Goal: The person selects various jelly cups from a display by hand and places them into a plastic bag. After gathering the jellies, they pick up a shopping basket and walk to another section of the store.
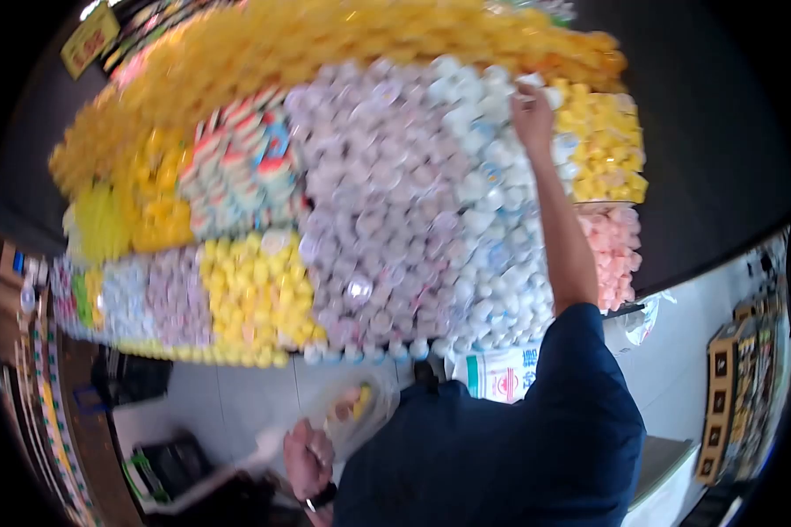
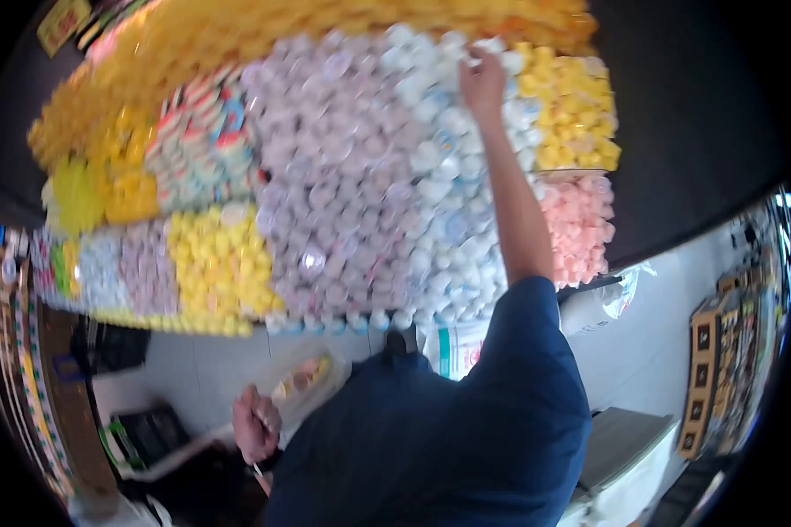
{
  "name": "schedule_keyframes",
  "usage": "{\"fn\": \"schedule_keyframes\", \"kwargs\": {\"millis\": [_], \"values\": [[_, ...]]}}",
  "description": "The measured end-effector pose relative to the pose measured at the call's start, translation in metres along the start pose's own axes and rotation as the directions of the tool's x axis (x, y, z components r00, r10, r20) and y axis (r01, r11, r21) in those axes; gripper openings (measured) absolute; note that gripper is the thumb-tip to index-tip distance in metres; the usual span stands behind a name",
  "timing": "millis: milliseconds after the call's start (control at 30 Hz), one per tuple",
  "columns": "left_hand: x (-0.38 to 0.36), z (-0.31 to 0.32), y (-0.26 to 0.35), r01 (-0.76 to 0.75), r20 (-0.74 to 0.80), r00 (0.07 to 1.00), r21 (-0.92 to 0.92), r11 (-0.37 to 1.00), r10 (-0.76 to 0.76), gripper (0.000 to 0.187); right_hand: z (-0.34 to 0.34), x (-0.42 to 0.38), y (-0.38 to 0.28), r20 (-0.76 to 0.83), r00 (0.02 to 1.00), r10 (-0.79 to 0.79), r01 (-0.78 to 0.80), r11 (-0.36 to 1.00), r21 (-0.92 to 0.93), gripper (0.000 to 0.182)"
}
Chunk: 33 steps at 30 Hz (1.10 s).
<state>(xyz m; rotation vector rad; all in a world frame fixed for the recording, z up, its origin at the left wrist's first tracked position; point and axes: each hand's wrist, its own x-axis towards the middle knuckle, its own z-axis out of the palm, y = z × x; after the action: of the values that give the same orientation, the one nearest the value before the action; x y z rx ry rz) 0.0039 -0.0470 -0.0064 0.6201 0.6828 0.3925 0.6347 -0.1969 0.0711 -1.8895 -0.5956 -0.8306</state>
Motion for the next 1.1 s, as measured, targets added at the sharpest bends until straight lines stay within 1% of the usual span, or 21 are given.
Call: {"fn": "schedule_keyframes", "kwargs": {"millis": [33, 100, 167, 200, 233, 267, 300, 367, 433, 467, 533, 567, 633, 767, 833, 867, 933, 967, 1033, 1067, 1100], "values": [[0.000, 0.002, 0.004, 0.070, -0.050, 0.996, -0.023, 0.997, -0.071, 0.027, -0.001, -0.012, -0.002, 0.032, 0.999, -0.040, 0.039, 0.998, 0.052, 0.030], [-0.001, 0.011, 0.012, 0.068, -0.020, 0.998, 0.029, 0.997, -0.067, 0.024, -0.017, -0.067, -0.079, 0.188, 0.981, 0.047, -0.119, 0.909, 0.398, 0.027], [-0.002, 0.006, 0.016, 0.077, -0.027, 0.997, 0.043, 0.996, -0.076, 0.030, -0.036, -0.136, -0.150, 0.428, 0.895, 0.121, -0.347, 0.793, 0.501, 0.027], [-0.002, 0.009, 0.018, 0.069, -0.050, 0.997, 0.045, 0.997, -0.067, 0.031, -0.046, -0.171, -0.169, 0.576, 0.816, 0.055, -0.409, 0.760, 0.506, 0.024], [-0.004, 0.009, 0.021, 0.048, -0.059, 0.997, 0.045, 0.998, -0.045, 0.032, -0.053, -0.208, -0.184, 0.719, 0.691, -0.074, -0.514, 0.650, 0.560, 0.021], [-0.006, 0.008, 0.024, 0.047, -0.025, 0.999, 0.050, 0.998, -0.046, 0.032, -0.056, -0.242, -0.192, 0.802, 0.525, -0.284, -0.604, 0.539, 0.587, 0.019], [-0.010, 0.004, 0.023, 0.068, -0.061, 0.996, 0.047, 0.997, -0.065, 0.032, -0.062, -0.269, -0.217, 0.858, 0.361, -0.366, -0.746, 0.439, 0.502, 0.018], [-0.007, 0.001, 0.025, 0.050, -0.020, 0.999, 0.018, 0.999, -0.050, 0.032, -0.053, -0.316, -0.245, 0.843, 0.106, -0.528, -0.733, 0.532, 0.425, 0.023], [-0.002, 0.002, 0.029, 0.042, -0.028, 0.999, 0.051, 0.998, -0.041, 0.032, -0.041, -0.360, -0.258, 0.807, -0.005, -0.591, -0.622, 0.634, 0.460, 0.029], [0.000, 0.001, 0.029, 0.051, -0.026, 0.998, 0.036, 0.998, -0.050, 0.033, -0.037, -0.377, -0.258, 0.811, 0.013, -0.585, -0.623, 0.630, 0.464, 0.029], [0.000, -0.005, 0.032, 0.054, -0.001, 0.999, 0.029, 0.998, -0.054, 0.034, -0.029, -0.406, -0.256, 0.802, -0.165, -0.574, -0.376, 0.788, 0.487, 0.025], [0.000, -0.006, 0.034, 0.060, 0.002, 0.998, 0.035, 0.998, -0.060, 0.034, -0.025, -0.418, -0.255, 0.806, -0.160, -0.570, -0.378, 0.790, 0.484, 0.025], [-0.001, -0.009, 0.036, 0.060, 0.062, 0.996, 0.022, 0.998, -0.061, 0.035, -0.014, -0.439, -0.256, 0.874, -0.146, -0.463, -0.245, 0.873, 0.422, 0.023], [-0.004, -0.006, 0.034, 0.023, 0.051, 0.998, 0.060, 0.998, -0.026, 0.035, 0.014, -0.453, -0.281, 0.925, -0.048, -0.377, -0.301, 0.888, 0.346, 0.021], [-0.006, -0.011, 0.035, 0.048, 0.110, 0.993, 0.018, 0.999, -0.050, 0.031, 0.018, -0.430, -0.302, 0.943, -0.285, -0.170, -0.300, 0.950, 0.080, 0.029], [-0.007, -0.013, 0.036, 0.042, 0.115, 0.992, 0.018, 0.999, -0.043, 0.031, 0.022, -0.436, -0.301, 0.944, -0.280, -0.171, -0.295, 0.952, 0.085, 0.029], [-0.008, -0.015, 0.035, 0.002, 0.131, 0.991, 0.038, 0.999, -0.007, 0.034, 0.031, -0.463, -0.290, 0.920, -0.204, -0.334, -0.155, 0.939, 0.307, 0.030], [-0.008, -0.014, 0.035, -0.007, 0.138, 0.990, 0.033, 0.999, 0.002, 0.034, 0.034, -0.476, -0.284, 0.920, -0.201, -0.336, -0.143, 0.939, 0.312, 0.030], [-0.009, -0.011, 0.034, 0.036, 0.044, 0.998, 0.021, 0.999, -0.037, 0.034, 0.034, -0.484, -0.283, 0.901, -0.042, -0.431, -0.305, 0.865, 0.399, 0.032], [-0.009, -0.012, 0.034, 0.033, 0.046, 0.998, 0.017, 0.999, -0.034, 0.034, 0.034, -0.487, -0.280, 0.901, -0.045, -0.432, -0.300, 0.866, 0.401, 0.032], [-0.008, -0.014, 0.033, 0.041, 0.066, 0.997, 0.007, 0.999, -0.041, 0.034, 0.032, -0.473, -0.289, 0.896, -0.141, -0.422, -0.294, 0.882, 0.369, 0.033]]}}
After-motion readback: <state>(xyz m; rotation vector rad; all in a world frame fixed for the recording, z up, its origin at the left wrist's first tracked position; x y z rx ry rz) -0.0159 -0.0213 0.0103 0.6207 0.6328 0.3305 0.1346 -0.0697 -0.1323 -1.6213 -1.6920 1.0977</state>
